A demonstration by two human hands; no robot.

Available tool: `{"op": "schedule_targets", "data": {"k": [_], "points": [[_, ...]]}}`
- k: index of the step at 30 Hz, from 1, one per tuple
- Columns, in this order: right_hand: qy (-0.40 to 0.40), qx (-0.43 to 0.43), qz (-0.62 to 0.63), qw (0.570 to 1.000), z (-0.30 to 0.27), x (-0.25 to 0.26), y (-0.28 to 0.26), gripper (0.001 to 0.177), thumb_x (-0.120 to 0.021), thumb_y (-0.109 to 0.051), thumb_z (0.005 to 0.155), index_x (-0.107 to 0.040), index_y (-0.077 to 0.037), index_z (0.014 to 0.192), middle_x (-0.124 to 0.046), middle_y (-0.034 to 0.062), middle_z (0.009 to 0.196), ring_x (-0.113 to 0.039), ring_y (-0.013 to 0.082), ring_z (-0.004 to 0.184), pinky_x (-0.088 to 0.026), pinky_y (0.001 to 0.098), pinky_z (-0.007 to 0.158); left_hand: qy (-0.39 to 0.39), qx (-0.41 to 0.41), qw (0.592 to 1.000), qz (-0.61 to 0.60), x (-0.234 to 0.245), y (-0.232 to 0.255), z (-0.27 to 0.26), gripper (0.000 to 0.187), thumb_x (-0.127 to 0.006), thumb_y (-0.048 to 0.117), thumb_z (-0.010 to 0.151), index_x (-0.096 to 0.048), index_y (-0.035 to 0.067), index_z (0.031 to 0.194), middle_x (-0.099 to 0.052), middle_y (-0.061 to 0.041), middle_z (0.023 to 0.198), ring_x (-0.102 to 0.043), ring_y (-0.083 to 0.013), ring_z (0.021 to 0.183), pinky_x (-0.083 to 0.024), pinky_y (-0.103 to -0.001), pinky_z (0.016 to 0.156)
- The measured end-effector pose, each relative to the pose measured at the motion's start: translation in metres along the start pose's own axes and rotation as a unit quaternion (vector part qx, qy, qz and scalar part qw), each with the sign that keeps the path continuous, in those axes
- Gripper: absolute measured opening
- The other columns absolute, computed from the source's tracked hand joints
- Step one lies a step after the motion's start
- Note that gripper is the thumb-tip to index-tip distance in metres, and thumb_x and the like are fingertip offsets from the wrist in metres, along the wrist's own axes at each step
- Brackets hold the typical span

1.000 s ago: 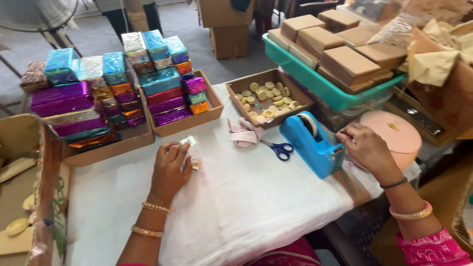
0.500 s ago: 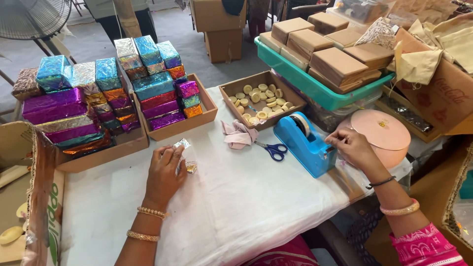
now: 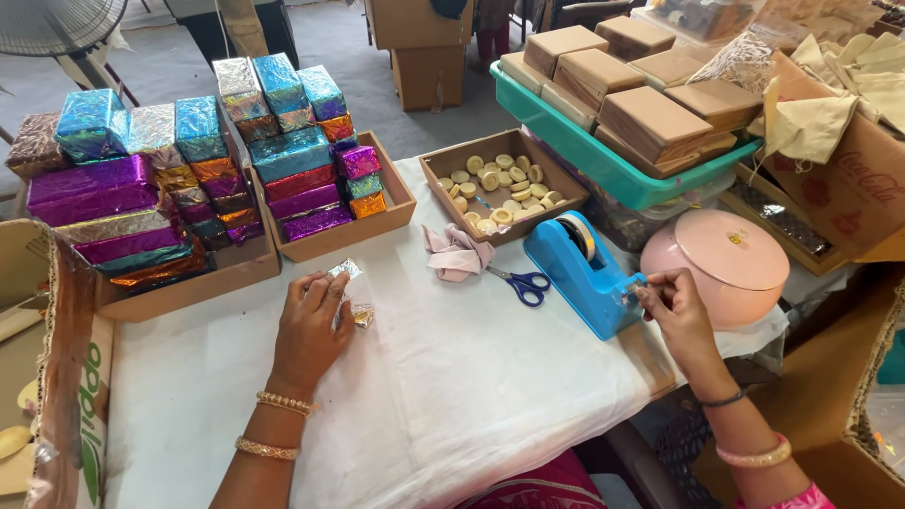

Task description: Wrapping small round items in silver foil and organizing them into wooden containers or stacks.

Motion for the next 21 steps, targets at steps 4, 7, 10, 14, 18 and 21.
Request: {"op": "schedule_targets", "data": {"k": [4, 7, 10, 14, 18, 21], "points": [[0.028, 0.016, 0.031, 0.999, -0.007, 0.006, 0.029, 0.015, -0.067, -0.011, 0.098, -0.055, -0.008, 0.107, -0.063, 0.0005, 0.091, -0.058, 0.0087, 0.080, -0.050, 0.0259, 0.070, 0.002, 0.008, 1.000, -0.007, 0.001, 0.001, 0.001, 0.044, -0.071, 0.003, 0.083, -0.066, 0.000, 0.127, -0.065, -0.013, 0.112, -0.059, -0.0336, 0.114, -0.052, -0.041, 0.100], [0.045, -0.003, 0.085, 0.995, -0.007, 0.004, 0.068, 0.009, -0.065, -0.010, 0.101, -0.059, -0.006, 0.106, -0.063, 0.0022, 0.095, -0.061, 0.0098, 0.085, -0.053, 0.0266, 0.076, 0.003, 0.005, 1.000, 0.012, 0.001, 0.001, 0.000, 0.045, -0.071, 0.002, 0.081, -0.066, 0.000, 0.126, -0.064, -0.015, 0.113, -0.058, -0.0343, 0.114, -0.052, -0.042, 0.099], [0.077, 0.008, 0.108, 0.991, -0.029, -0.002, 0.083, 0.008, -0.065, -0.008, 0.104, -0.059, -0.002, 0.106, -0.063, 0.0039, 0.099, -0.062, 0.0098, 0.087, -0.055, 0.0281, 0.080, 0.004, -0.001, 1.000, 0.003, 0.002, 0.003, 0.001, 0.046, -0.071, 0.002, 0.081, -0.064, 0.001, 0.126, -0.064, -0.015, 0.115, -0.058, -0.0343, 0.115, -0.052, -0.041, 0.100], [0.110, -0.019, 0.041, 0.993, -0.069, -0.022, 0.043, 0.010, -0.067, -0.009, 0.106, -0.062, 0.001, 0.107, -0.063, 0.0054, 0.097, -0.057, 0.0092, 0.085, -0.049, 0.0273, 0.080, 0.005, 0.006, 1.000, -0.025, 0.001, 0.003, 0.001, 0.047, -0.071, 0.001, 0.080, -0.063, 0.000, 0.127, -0.063, -0.014, 0.114, -0.058, -0.0341, 0.115, -0.053, -0.041, 0.100], [0.039, 0.226, -0.181, 0.956, -0.058, -0.099, -0.075, 0.017, -0.073, -0.007, 0.090, -0.066, 0.001, 0.103, -0.065, 0.0080, 0.108, -0.063, 0.0162, 0.091, -0.051, 0.0271, 0.084, 0.010, -0.011, 0.999, -0.032, -0.002, 0.002, -0.001, 0.048, -0.070, 0.000, 0.080, -0.062, -0.002, 0.128, -0.063, -0.015, 0.115, -0.058, -0.0348, 0.115, -0.053, -0.041, 0.100], [-0.087, 0.224, -0.123, 0.963, -0.025, -0.159, -0.104, 0.011, -0.073, -0.008, 0.092, -0.066, -0.001, 0.097, -0.067, 0.0051, 0.093, -0.068, 0.0141, 0.086, -0.054, 0.0264, 0.079, 0.020, -0.017, 0.999, -0.029, -0.002, 0.003, -0.001, 0.048, -0.070, 0.001, 0.080, -0.063, -0.002, 0.128, -0.064, -0.015, 0.116, -0.058, -0.0349, 0.116, -0.053, -0.041, 0.101]]}}
Point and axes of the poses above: each hand's wrist, its own z-axis towards the middle knuckle, its own x-axis out of the back of the hand, y = z × x, the point moved 6 cm from there along z, towards the middle knuckle
